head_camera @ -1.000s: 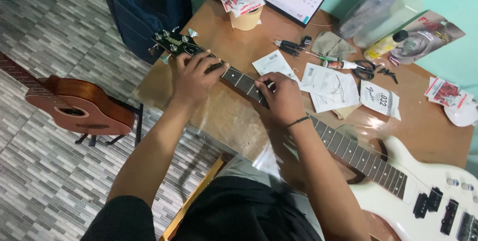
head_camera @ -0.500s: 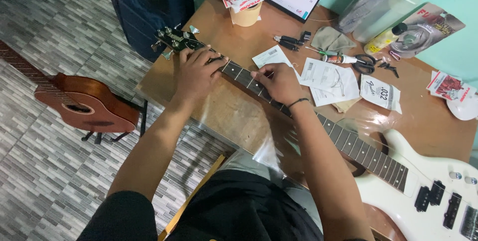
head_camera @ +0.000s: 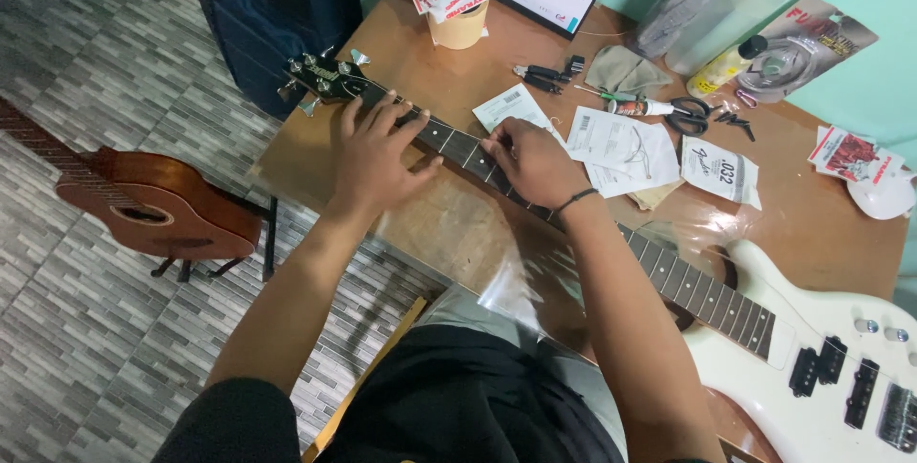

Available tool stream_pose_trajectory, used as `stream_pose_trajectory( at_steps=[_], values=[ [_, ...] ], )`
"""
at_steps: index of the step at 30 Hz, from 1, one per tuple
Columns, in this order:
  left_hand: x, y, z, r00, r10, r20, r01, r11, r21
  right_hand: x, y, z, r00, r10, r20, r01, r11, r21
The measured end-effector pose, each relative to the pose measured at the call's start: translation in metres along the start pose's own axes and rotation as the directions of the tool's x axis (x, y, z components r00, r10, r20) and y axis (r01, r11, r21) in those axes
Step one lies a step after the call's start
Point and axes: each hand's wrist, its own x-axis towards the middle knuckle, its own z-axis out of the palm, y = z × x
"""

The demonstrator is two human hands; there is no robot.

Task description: Restringing and tuning a bass guitar on a workbench using a string winder.

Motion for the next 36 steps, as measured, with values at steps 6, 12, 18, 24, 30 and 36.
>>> stream_pose_trajectory(
  at_steps=[6,12,18,24,30,36],
  values=[
    [-0.003,0.005,0.015,0.994,0.11,-0.006,-0.11,0.992,-0.054,-0.021,-0.005,-0.008,0.999,0.036,-0.02,-0.037,0.997,-0.06],
    [-0.008,0.033,0.067,0.881,0.318,-0.352,-0.354,0.934,-0.042,-0.054,0.002,-0.018,0.995,0.084,-0.054,-0.089,0.991,-0.102],
    [-0.005,0.091,0.075,0.889,0.312,-0.336,-0.39,0.9,-0.195,-0.1,0.022,-0.043,0.976,0.174,-0.127,-0.188,0.976,-0.106],
    [0.004,0.139,0.075,0.871,0.342,-0.352,-0.459,0.822,-0.337,-0.147,0.039,-0.064,0.945,0.24,-0.223,-0.259,0.964,-0.057],
    [0.005,0.178,0.096,0.876,0.345,-0.336,-0.464,0.79,-0.4,-0.19,0.052,-0.079,0.913,0.313,-0.263,-0.332,0.943,-0.03],
    [0.01,0.226,0.076,0.873,0.411,-0.262,-0.487,0.709,-0.51,-0.233,0.069,-0.086,0.88,0.362,-0.309,-0.377,0.926,0.01]
  ],
)
